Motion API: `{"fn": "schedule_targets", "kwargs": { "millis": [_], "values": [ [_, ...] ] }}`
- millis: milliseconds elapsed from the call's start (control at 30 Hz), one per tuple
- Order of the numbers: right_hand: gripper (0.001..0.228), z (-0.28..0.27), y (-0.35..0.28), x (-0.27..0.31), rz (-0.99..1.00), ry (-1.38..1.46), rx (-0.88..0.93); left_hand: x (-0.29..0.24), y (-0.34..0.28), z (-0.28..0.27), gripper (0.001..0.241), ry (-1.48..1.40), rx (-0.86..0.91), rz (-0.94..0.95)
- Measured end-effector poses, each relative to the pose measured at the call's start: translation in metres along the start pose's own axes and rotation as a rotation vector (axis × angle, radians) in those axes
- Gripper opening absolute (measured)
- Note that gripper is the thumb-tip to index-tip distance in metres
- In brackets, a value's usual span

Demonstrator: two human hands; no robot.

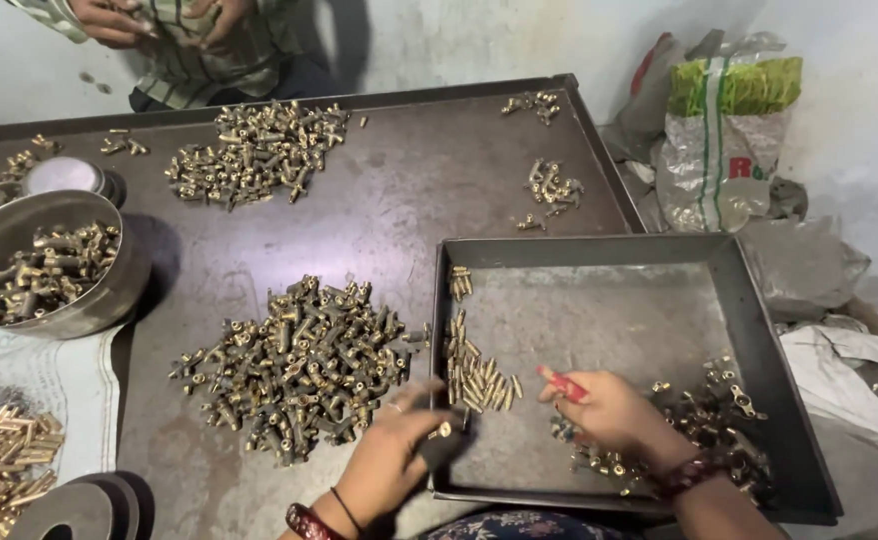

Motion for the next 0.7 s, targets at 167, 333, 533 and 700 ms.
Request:
{"fn": "schedule_targets", "kwargs": {
  "millis": [167,333,533,700],
  "values": [
    [0.02,0.004,0.034,0.029,-0.044,-0.755,-0.284,0.001,0.019,0.011,0.028,-0.144,0.005,0.004],
    [0.026,0.025,0.054,0.036,0.036,-0.88,-0.315,0.082,0.032,0.029,0.028,-1.03,-0.308,-0.482],
    [0.024,0.019,0.05,0.013,-0.039,-0.686,-0.375,0.098,0.031,0.057,0.032,-1.131,-0.392,-0.699],
    [0.018,0.006,0.011,0.031,0.023,-0.023,-0.354,0.075,0.033,0.058,0.028,-1.237,-0.263,-0.722]
  ]
}}
Point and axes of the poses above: each hand's wrist, its own y-axis towards the middle knuckle, its own z-axis out of the palm, x = y × z, the point moved 5 cm from there along y, towards the middle knuckle, and after that the axes turned 14 degrees about -y, right-handed, at the moved point
